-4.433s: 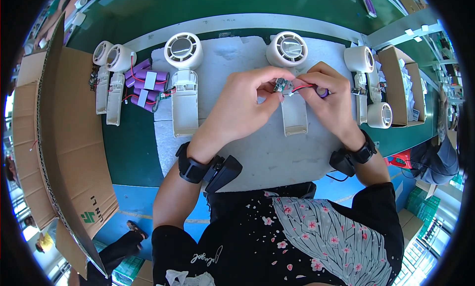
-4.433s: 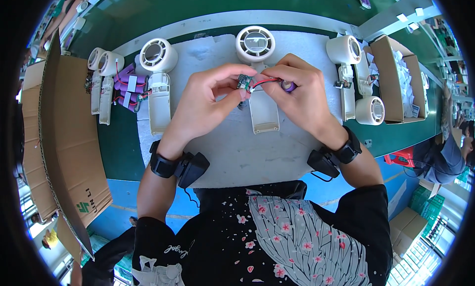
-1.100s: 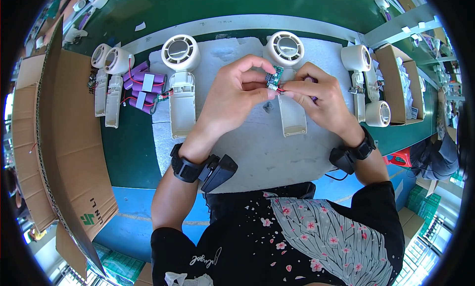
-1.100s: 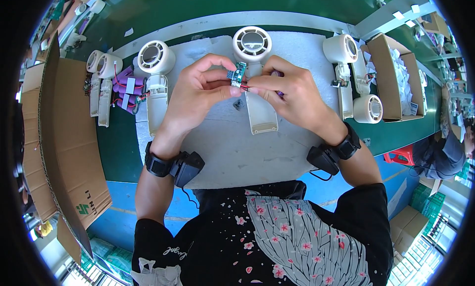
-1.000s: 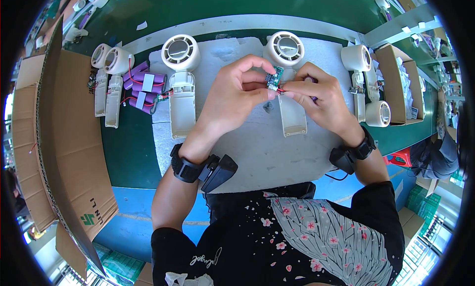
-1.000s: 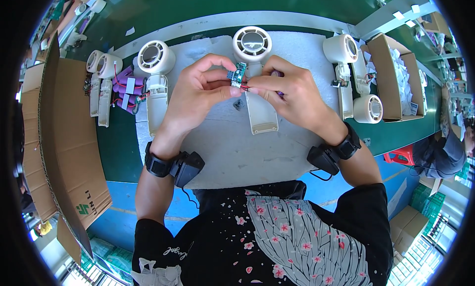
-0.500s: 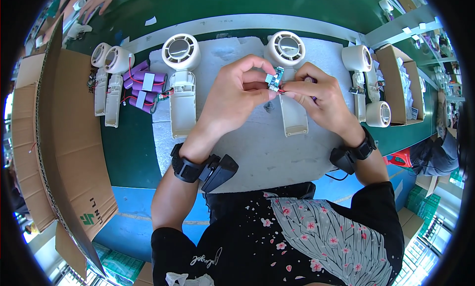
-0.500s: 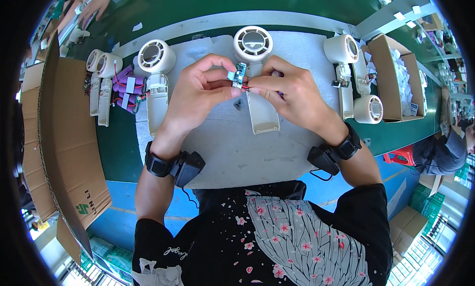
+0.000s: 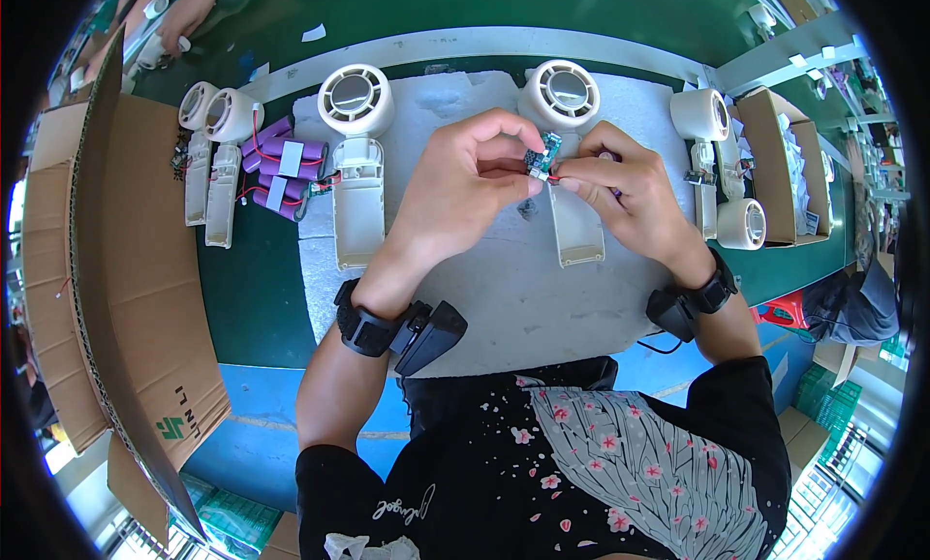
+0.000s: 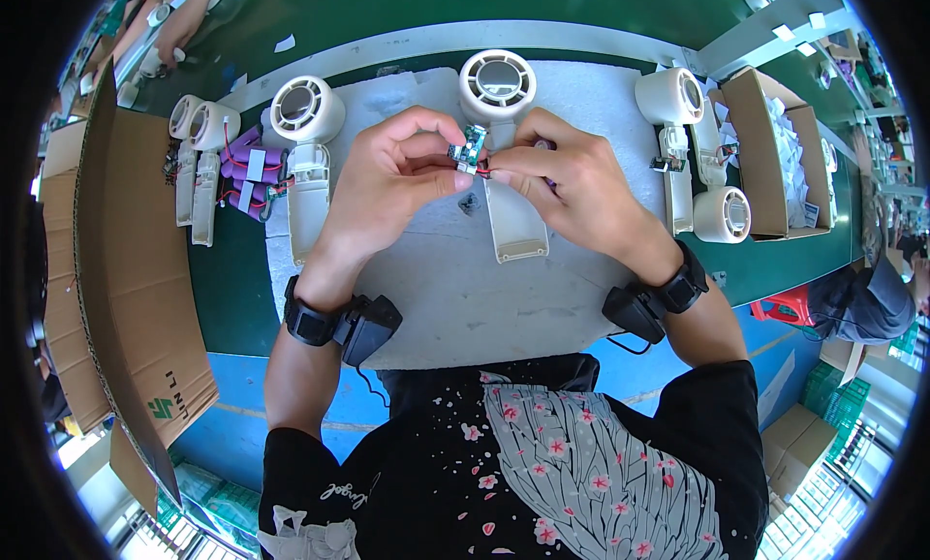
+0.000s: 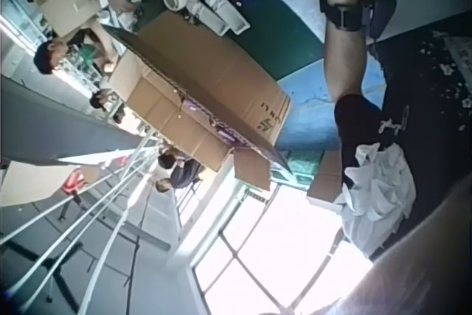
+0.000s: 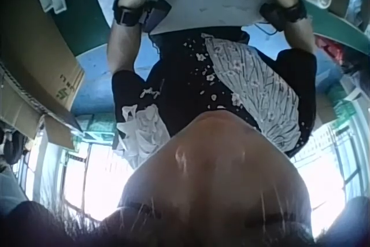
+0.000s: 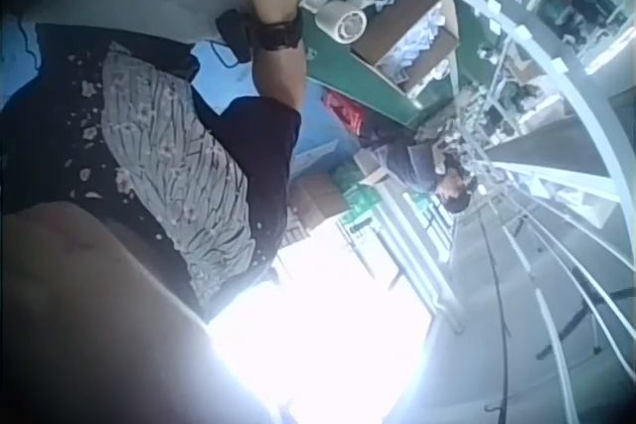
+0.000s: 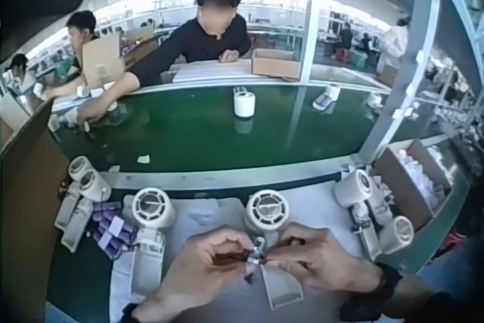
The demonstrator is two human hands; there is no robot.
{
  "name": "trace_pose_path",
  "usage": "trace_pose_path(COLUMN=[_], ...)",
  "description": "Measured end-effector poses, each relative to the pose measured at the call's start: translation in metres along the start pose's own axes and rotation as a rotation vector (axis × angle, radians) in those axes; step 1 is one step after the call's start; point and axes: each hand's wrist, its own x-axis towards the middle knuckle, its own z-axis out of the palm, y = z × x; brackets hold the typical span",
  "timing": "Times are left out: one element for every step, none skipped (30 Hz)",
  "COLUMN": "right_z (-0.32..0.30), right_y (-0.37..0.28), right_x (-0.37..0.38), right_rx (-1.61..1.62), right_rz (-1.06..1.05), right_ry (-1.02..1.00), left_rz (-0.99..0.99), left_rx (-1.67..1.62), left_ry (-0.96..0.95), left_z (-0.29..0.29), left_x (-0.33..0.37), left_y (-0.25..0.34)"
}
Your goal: The person assembles portable fans by connecting battery packs to circuit boards and fitting the components into the plastic housings. They repeat this process by hand for multiple units on the assembly line.
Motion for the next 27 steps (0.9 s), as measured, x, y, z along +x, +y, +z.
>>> trace_pose_path(right_z=[0.0000, 0.0002, 0.0002, 0.0003, 0.0001, -0.0001, -0.0003, -0.0006, -0.0008, -0.0008, -0.0005, -0.0001, 0.0001, 0.0001, 0.0002, 0.0002, 0.0004, 0.0004, 0.0000, -0.0005, -0.0006, -0.0006, -0.0004, -0.0001, 0.0002, 0.0004, 0.0011], right_y=[0.0003, 0.0002, -0.0002, -0.0008, -0.0013, -0.0015, -0.0017, -0.0018, -0.0018, -0.0016, -0.0011, -0.0006, -0.0001, 0.0001, 0.0003, 0.0004, 0.0003, -0.0002, -0.0011, -0.0020, -0.0026, -0.0027, -0.0029, -0.0030, -0.0031, -0.0031, -0.0027], right_x=[-0.0003, -0.0003, -0.0003, -0.0002, -0.0002, 0.0000, 0.0003, 0.0004, 0.0004, 0.0002, 0.0000, -0.0002, -0.0003, -0.0003, -0.0003, -0.0002, -0.0004, -0.0004, -0.0004, -0.0001, 0.0000, 0.0000, 0.0002, 0.0003, 0.0005, 0.0004, 0.0005], right_rx=[0.003, 0.004, 0.006, 0.007, 0.008, 0.008, 0.004, -0.001, -0.006, -0.007, 0.000, 0.006, 0.012, 0.012, 0.013, 0.014, 0.015, 0.015, 0.016, 0.018, 0.019, 0.019, 0.021, 0.023, 0.024, 0.023, 0.033], right_rz=[0.001, 0.001, 0.008, 0.015, 0.022, 0.023, 0.020, 0.018, 0.016, 0.016, 0.013, 0.010, 0.007, 0.007, 0.001, -0.005, -0.010, -0.009, -0.003, 0.001, 0.006, 0.006, 0.011, 0.015, 0.020, 0.021, 0.007], right_ry=[0.000, 0.000, -0.004, -0.008, -0.012, -0.011, -0.013, -0.015, -0.017, -0.017, -0.014, -0.011, -0.008, -0.008, -0.006, -0.003, -0.001, -0.001, -0.005, -0.009, -0.013, -0.013, -0.012, -0.011, -0.011, -0.010, 0.002], left_rz=[0.010, 0.020, 0.019, 0.020, 0.020, 0.021, 0.021, 0.027, 0.033, 0.040, 0.040, 0.041, 0.043, 0.045, 0.045, 0.050, 0.054, 0.058, 0.057, 0.065, 0.073, 0.081, 0.081, 0.092, 0.104, 0.116, 0.116], left_rx=[-0.015, -0.029, -0.029, -0.022, -0.015, -0.008, -0.008, -0.010, -0.011, -0.013, -0.013, -0.011, -0.009, -0.008, -0.008, 0.006, 0.019, 0.032, 0.031, 0.054, 0.076, 0.099, 0.099, 0.108, 0.117, 0.125, 0.124], left_ry=[-0.006, -0.011, -0.011, -0.008, -0.006, -0.005, -0.005, -0.001, 0.002, 0.006, 0.005, 0.008, 0.011, 0.014, 0.014, 0.017, 0.020, 0.023, 0.022, 0.030, 0.038, 0.046, 0.046, 0.061, 0.077, 0.090, 0.088], left_z=[0.0001, 0.0000, 0.0000, 0.0002, 0.0004, 0.0005, 0.0005, 0.0005, 0.0005, 0.0006, 0.0008, 0.0013, 0.0019, 0.0023, 0.0026, 0.0029, 0.0031, 0.0034, 0.0036, 0.0039, 0.0042, 0.0045, 0.0047, 0.0051, 0.0056, 0.0067, 0.0081], left_x=[0.0003, 0.0004, 0.0002, -0.0001, -0.0003, -0.0005, -0.0005, -0.0002, 0.0000, 0.0001, 0.0000, -0.0003, -0.0006, -0.0009, -0.0010, -0.0011, -0.0014, -0.0016, -0.0017, -0.0017, -0.0018, -0.0018, -0.0019, -0.0019, -0.0019, -0.0016, -0.0017], left_y=[-0.0007, -0.0012, -0.0010, -0.0005, 0.0001, 0.0004, 0.0001, -0.0007, -0.0015, -0.0019, -0.0016, -0.0010, -0.0002, 0.0006, 0.0011, 0.0015, 0.0018, 0.0021, 0.0025, 0.0031, 0.0035, 0.0037, 0.0029, 0.0013, -0.0004, -0.0012, -0.0014])
